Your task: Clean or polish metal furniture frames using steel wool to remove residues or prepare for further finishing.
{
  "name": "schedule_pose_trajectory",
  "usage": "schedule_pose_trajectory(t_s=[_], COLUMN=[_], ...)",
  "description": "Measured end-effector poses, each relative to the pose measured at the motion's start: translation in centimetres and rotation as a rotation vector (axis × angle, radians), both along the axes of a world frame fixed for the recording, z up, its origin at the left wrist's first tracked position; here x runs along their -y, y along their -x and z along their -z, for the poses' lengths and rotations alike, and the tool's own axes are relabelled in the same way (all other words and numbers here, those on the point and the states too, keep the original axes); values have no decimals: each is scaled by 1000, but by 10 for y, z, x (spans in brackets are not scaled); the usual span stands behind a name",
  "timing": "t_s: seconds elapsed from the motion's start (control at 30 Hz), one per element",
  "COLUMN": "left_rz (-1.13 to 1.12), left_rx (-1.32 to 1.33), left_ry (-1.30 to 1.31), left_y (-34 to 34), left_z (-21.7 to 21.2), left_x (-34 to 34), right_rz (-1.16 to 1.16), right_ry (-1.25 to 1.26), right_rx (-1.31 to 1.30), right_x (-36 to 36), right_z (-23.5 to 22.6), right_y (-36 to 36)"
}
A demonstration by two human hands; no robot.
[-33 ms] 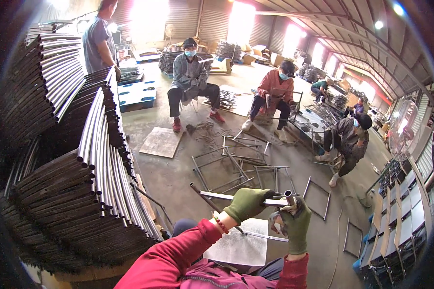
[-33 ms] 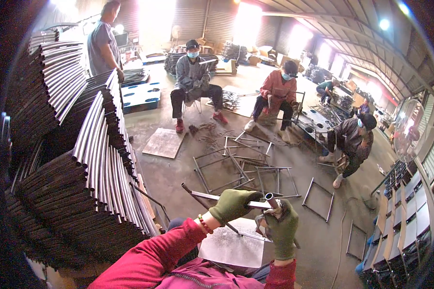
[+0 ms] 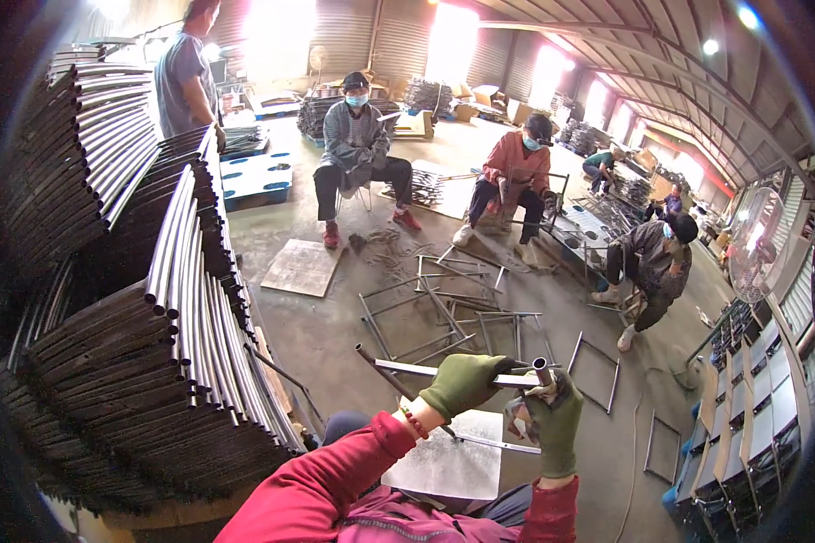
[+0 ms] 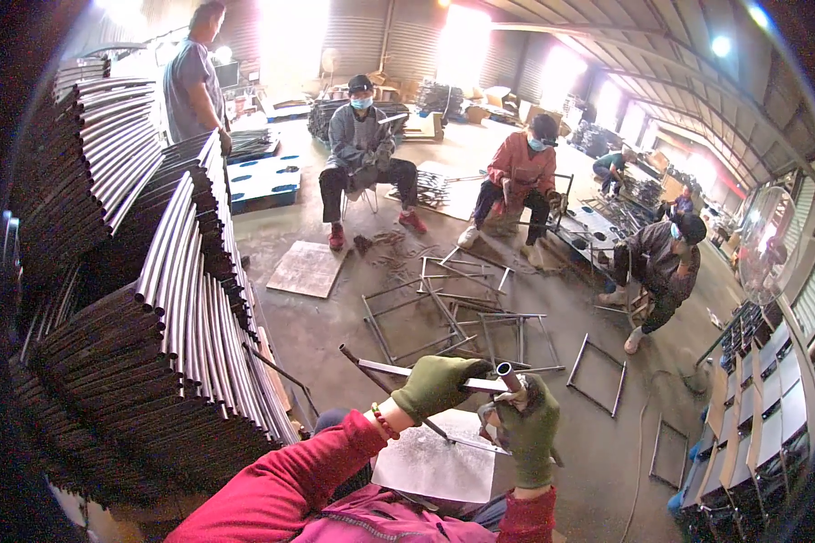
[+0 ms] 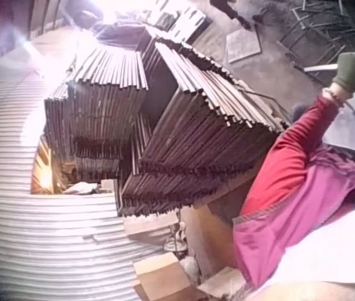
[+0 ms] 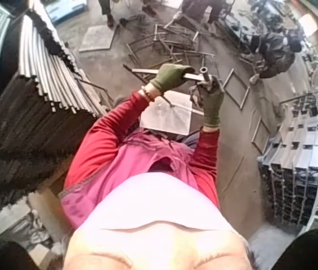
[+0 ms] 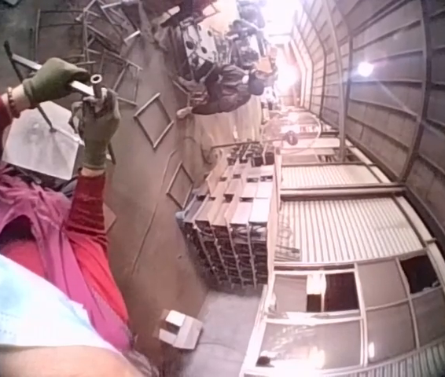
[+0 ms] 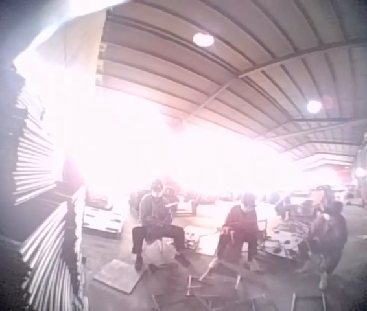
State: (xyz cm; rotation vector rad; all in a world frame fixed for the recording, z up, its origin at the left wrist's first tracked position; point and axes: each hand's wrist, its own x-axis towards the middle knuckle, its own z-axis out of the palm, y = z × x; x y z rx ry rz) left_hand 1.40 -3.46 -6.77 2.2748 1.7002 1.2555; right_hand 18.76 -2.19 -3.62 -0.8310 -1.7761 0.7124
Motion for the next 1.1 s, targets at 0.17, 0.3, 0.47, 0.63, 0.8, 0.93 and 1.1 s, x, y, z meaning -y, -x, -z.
schedule_pose_trajectory(t_s=[0.17,0.3,0.47,0.63,0.8,0.93,1.1], left_rz=[-25,-5,64,200,266,109,15], left_rx=[13,33,-10,-19,32,154,146], left_ry=[-18,-81,-157,-82,-113,-79,-60], left_y=[-3,1,17,21,29,68,66], left_z=[3,8,10,6,16,29,26], left_x=[3,-1,-6,-13,-26,-35,-35], right_rz=[-31,-97,-527,-691,-603,-285,-217], right_ry=[-23,68,682,816,885,713,656], right_rx=[6,-11,-29,50,96,183,-72], right_x=[5,0,9,3,-1,-21,-46], right_z=[-3,1,-29,-21,12,125,199], right_y=[-3,-8,-8,-23,-49,-119,-153])
